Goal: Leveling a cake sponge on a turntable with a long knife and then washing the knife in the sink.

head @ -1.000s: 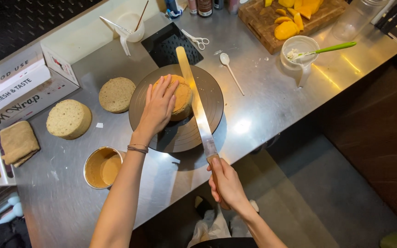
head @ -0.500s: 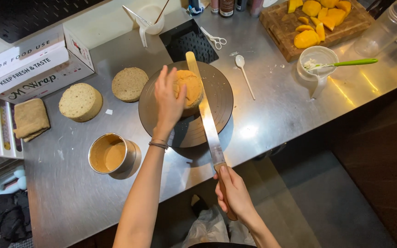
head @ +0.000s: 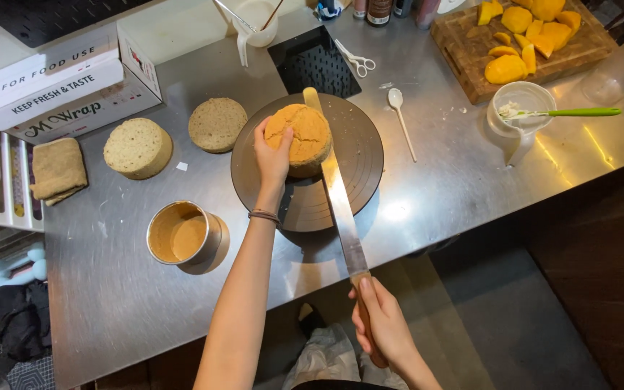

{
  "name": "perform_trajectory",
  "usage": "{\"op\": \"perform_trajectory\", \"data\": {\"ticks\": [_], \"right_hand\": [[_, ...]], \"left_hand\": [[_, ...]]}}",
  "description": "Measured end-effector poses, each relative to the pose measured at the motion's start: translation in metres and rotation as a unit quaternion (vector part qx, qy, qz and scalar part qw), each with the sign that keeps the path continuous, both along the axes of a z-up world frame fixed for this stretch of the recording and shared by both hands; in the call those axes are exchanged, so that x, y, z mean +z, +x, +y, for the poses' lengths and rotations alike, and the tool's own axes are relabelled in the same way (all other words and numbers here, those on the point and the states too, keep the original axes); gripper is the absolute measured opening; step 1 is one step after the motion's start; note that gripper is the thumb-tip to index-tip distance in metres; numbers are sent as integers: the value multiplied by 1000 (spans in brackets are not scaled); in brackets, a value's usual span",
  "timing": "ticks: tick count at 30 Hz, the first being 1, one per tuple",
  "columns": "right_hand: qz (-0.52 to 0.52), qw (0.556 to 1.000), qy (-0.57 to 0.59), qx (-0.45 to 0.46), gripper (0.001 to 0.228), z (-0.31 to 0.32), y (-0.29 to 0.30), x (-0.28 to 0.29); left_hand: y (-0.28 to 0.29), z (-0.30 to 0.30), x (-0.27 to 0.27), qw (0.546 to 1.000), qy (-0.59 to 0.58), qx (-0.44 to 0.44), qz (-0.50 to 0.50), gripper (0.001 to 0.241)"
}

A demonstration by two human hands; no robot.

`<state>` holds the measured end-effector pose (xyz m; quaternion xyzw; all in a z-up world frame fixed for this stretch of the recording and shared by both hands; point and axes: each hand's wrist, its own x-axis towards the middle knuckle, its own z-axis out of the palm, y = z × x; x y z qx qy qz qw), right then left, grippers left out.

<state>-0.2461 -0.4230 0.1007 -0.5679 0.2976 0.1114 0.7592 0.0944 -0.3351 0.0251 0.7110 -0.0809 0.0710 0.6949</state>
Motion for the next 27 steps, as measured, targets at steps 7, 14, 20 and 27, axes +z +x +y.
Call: {"op": "perform_trajectory", "data": {"ticks": [7, 14, 20, 27], "right_hand": [[-74, 997, 35, 9, 47, -4, 71, 7], [10, 997, 72, -4, 44, 11, -10, 7], [5, 996, 85, 11, 43, -7, -10, 2], [-58, 996, 50, 41, 47, -14, 67, 8]], "left_hand": [[-14, -13, -2, 998, -21, 52, -1, 50], [-37, -39, 12, 972, -2, 236, 16, 49], [1, 10, 19, 995, -28, 97, 17, 52], [8, 19, 6, 994, -20, -108, 24, 54]]}}
